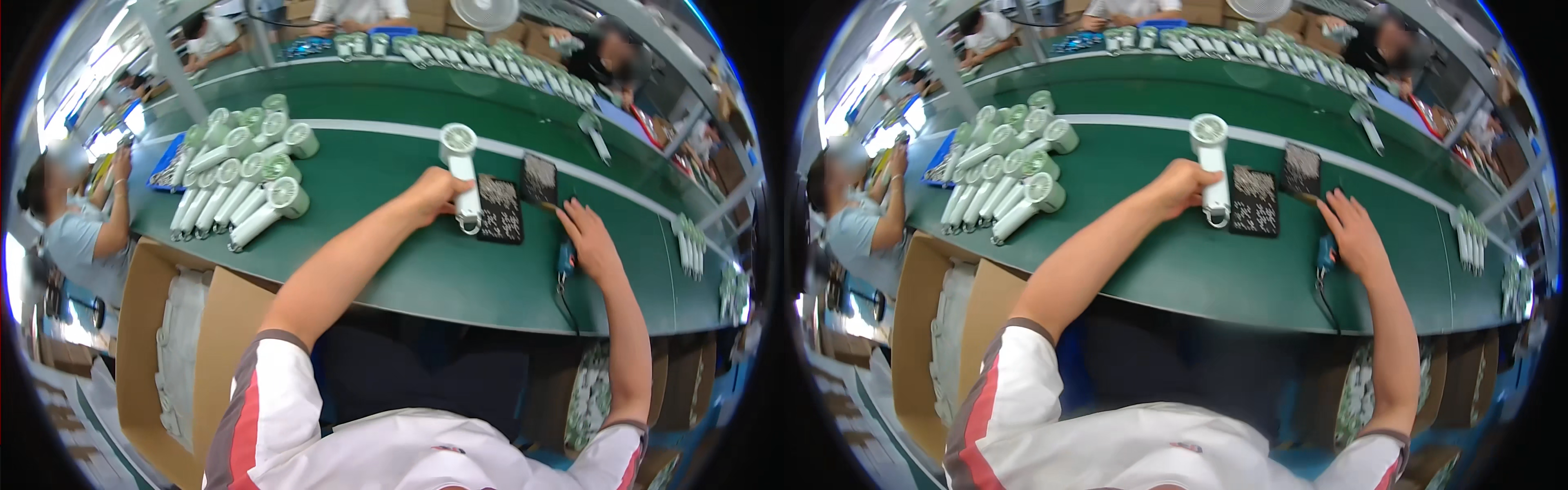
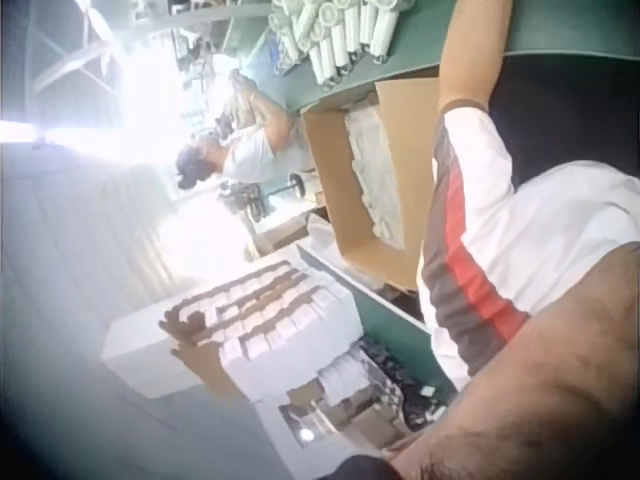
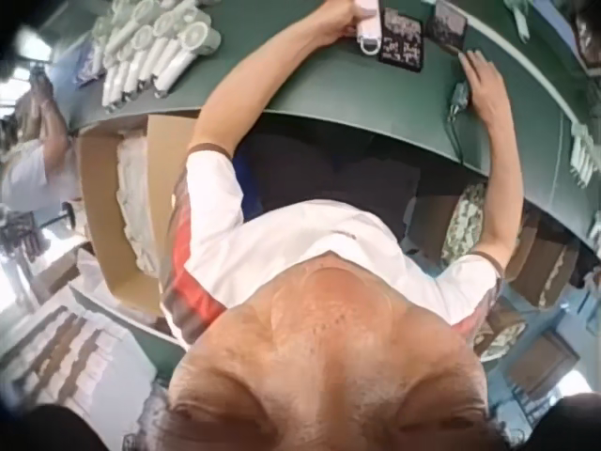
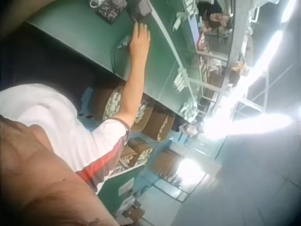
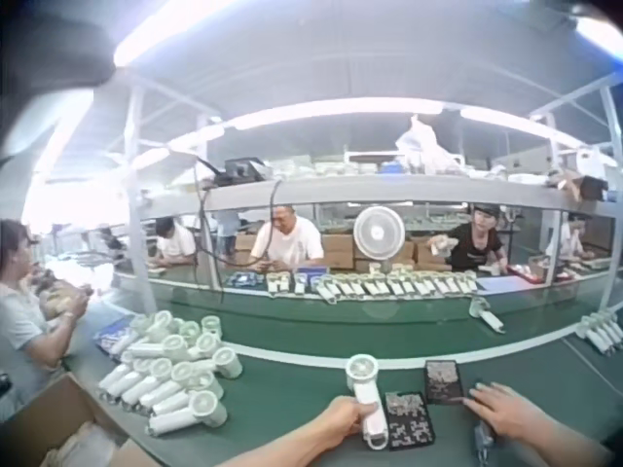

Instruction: Assembling portable hand fans using an electric screwdriver on a production line.

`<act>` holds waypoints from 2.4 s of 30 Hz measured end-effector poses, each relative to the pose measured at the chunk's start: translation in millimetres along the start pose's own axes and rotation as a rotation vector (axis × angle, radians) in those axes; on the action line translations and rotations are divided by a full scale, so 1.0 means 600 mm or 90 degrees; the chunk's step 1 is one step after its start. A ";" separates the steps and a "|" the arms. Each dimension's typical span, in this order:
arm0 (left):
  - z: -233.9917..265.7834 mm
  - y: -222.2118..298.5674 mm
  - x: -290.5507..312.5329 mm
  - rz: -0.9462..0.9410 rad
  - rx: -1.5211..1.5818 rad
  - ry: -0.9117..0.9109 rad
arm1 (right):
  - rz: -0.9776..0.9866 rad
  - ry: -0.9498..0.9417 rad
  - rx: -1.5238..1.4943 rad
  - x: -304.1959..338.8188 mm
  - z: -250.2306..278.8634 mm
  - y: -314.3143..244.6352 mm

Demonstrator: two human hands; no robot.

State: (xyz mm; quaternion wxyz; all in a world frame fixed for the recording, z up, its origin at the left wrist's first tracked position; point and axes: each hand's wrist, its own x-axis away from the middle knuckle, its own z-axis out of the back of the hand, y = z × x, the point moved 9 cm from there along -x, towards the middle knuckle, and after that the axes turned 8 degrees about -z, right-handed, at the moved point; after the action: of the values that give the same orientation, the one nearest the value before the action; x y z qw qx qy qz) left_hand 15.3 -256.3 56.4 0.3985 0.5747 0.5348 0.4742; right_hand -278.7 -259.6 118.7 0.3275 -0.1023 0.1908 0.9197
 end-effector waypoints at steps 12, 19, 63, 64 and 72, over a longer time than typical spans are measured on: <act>-0.005 -0.002 0.016 0.021 -0.017 -0.041 | 0.029 0.131 -0.224 0.000 0.061 0.012; -0.008 0.018 0.017 0.037 -0.031 -0.038 | -0.077 0.440 -0.322 -0.016 0.150 0.036; -0.001 -0.009 0.044 0.068 -0.086 -0.070 | -0.534 0.511 -1.083 -0.166 0.036 -0.022; -0.002 -0.010 0.044 0.068 -0.085 -0.070 | -0.534 0.512 -1.081 -0.165 0.034 -0.021; 0.001 -0.012 0.044 0.080 -0.082 -0.077 | -0.489 0.456 -1.088 -0.180 0.040 -0.037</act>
State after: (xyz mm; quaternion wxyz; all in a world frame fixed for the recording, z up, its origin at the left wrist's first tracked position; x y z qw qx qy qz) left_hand 13.5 -229.3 52.4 0.4357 0.6080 0.4409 0.4961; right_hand -183.5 -294.6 167.9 0.3421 -0.6288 -0.4924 0.4951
